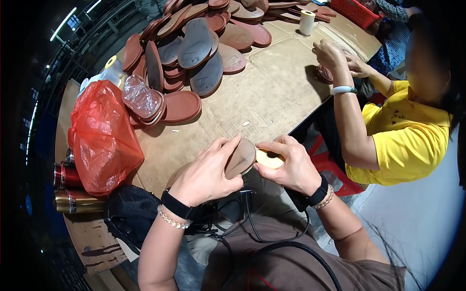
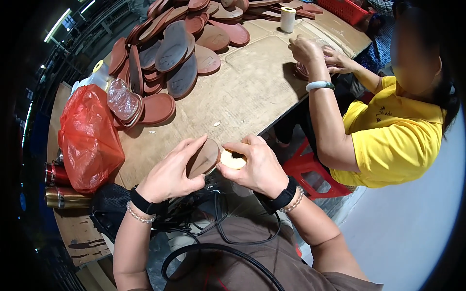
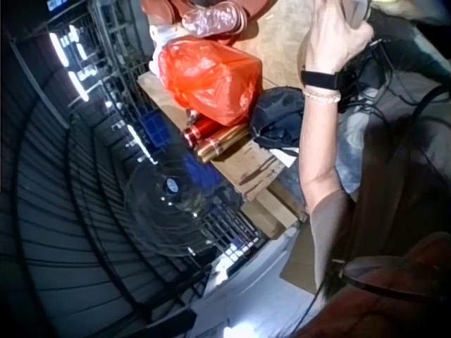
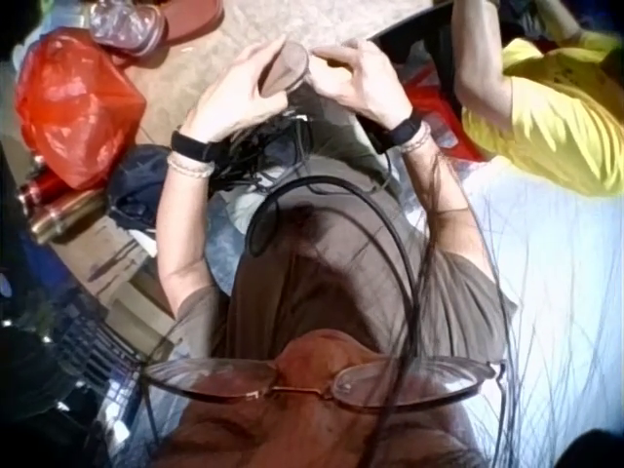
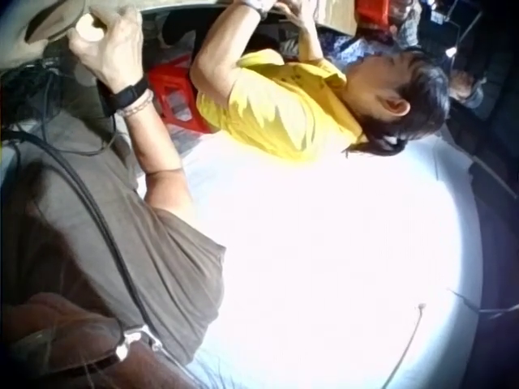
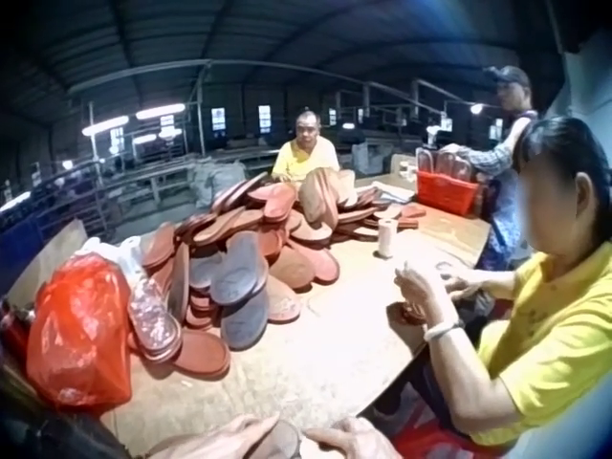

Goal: Wrapping shoe soles in plastic film for manufacturing.

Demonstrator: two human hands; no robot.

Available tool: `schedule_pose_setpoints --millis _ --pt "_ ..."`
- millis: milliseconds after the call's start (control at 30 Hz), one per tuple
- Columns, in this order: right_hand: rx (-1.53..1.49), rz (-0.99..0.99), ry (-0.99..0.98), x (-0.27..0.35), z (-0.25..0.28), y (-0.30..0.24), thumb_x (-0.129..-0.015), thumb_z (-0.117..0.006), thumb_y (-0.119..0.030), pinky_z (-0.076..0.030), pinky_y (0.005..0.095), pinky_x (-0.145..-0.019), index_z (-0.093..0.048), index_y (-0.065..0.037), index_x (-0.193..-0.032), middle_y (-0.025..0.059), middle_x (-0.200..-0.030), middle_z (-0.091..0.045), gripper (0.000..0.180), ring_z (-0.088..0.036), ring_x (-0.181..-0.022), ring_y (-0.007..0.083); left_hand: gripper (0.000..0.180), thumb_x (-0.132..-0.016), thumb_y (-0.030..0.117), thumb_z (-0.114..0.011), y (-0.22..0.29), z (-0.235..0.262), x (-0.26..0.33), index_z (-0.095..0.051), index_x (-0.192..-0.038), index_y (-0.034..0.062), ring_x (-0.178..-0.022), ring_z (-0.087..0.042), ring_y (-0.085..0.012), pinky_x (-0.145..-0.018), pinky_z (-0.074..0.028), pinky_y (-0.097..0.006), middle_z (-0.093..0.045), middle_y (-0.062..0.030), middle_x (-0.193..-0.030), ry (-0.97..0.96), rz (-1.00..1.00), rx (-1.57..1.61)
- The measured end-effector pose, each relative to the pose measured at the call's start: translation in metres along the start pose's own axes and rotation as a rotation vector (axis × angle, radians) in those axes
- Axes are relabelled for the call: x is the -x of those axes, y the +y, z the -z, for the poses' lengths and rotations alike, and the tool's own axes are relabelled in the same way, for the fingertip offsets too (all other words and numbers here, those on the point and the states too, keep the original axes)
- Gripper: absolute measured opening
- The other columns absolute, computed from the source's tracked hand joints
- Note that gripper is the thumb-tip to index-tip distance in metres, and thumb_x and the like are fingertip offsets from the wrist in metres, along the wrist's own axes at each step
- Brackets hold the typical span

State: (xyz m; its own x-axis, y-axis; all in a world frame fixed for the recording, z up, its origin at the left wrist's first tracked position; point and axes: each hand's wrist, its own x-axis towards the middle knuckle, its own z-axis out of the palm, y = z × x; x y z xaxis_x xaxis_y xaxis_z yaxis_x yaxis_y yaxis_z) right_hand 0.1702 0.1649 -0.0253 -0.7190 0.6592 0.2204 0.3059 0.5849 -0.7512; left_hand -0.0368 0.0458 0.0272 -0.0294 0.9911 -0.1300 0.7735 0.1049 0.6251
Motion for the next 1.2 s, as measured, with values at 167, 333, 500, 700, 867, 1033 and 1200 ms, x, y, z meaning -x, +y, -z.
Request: schedule_pose_setpoints --millis 167,333,500,700,867,1033,1200 --pt "-0.100 0.098 0.074 -0.008 0.010 -0.018 -0.073 -0.088 -0.029 -0.060 0.0398 -0.080 -0.078 -0.007 -0.112 0.0205 -0.105 -0.068 0.046 -0.072 -0.088 0.0351 0.082 -0.084 0.022 -0.064 0.012 0.016 0.014 -0.035 -0.159 0.0038 -0.128 -0.055 -0.0467 -0.112 -0.044 -0.051 -0.050 -0.0283 -0.143 0.003 -0.062 -0.078" --pt "-0.053 0.183 0.054 -0.014 0.022 -0.036 -0.070 -0.090 -0.028 -0.060 0.0391 -0.081 -0.077 -0.006 -0.114 0.0186 -0.103 -0.067 0.050 -0.072 -0.090 0.0334 0.080 -0.086 0.010 -0.052 0.019 0.029 0.025 -0.028 -0.162 0.0047 -0.137 -0.047 -0.0460 -0.118 -0.037 -0.048 -0.043 -0.0277 -0.149 -0.037 -0.108 -0.070" --pt "-0.014 0.158 0.095 -0.013 0.029 -0.056 -0.072 -0.089 -0.029 -0.060 0.0394 -0.080 -0.076 -0.007 -0.114 0.0187 -0.103 -0.066 0.050 -0.071 -0.090 0.0333 0.080 -0.087 0.015 -0.048 0.015 0.035 0.029 -0.025 -0.163 0.0049 -0.137 -0.046 -0.0471 -0.119 -0.034 -0.051 -0.042 -0.0285 -0.149 -0.020 -0.147 -0.075" --pt "0.113 0.156 0.150 -0.016 0.031 -0.062 -0.073 -0.089 -0.031 -0.059 0.0411 -0.078 -0.075 -0.007 -0.113 0.0183 -0.099 -0.064 0.049 -0.070 -0.087 0.0340 0.081 -0.088 0.020 -0.050 0.009 0.033 0.027 -0.025 -0.164 0.0073 -0.134 -0.047 -0.0477 -0.117 -0.037 -0.050 -0.043 -0.0283 -0.147 -0.008 -0.160 -0.033" --pt "0.121 0.139 0.146 -0.018 0.034 -0.067 -0.073 -0.088 -0.031 -0.058 0.0414 -0.079 -0.075 -0.007 -0.114 0.0189 -0.100 -0.064 0.049 -0.069 -0.089 0.0344 0.081 -0.088 0.019 -0.050 0.009 0.032 0.027 -0.025 -0.164 0.0100 -0.131 -0.049 -0.0469 -0.115 -0.039 -0.049 -0.043 -0.0275 -0.144 0.004 -0.154 -0.006" --pt "0.173 0.161 0.151 -0.020 0.035 -0.068 -0.072 -0.089 -0.029 -0.058 0.0389 -0.079 -0.076 -0.006 -0.114 0.0176 -0.100 -0.064 0.049 -0.070 -0.089 0.0321 0.081 -0.088 0.015 -0.051 0.010 0.031 0.027 -0.025 -0.164 0.0114 -0.130 -0.050 -0.0458 -0.114 -0.041 -0.049 -0.042 -0.0267 -0.143 0.000 -0.123 -0.018" --pt "0.172 0.154 0.148 -0.022 0.036 -0.071 -0.073 -0.088 -0.031 -0.058 0.0414 -0.079 -0.076 -0.005 -0.112 0.0192 -0.099 -0.064 0.048 -0.069 -0.089 0.0342 0.081 -0.088 0.014 -0.052 0.009 0.030 0.027 -0.025 -0.164 0.0121 -0.129 -0.050 -0.0460 -0.113 -0.042 -0.049 -0.042 -0.0266 -0.143 0.022 -0.146 -0.030"
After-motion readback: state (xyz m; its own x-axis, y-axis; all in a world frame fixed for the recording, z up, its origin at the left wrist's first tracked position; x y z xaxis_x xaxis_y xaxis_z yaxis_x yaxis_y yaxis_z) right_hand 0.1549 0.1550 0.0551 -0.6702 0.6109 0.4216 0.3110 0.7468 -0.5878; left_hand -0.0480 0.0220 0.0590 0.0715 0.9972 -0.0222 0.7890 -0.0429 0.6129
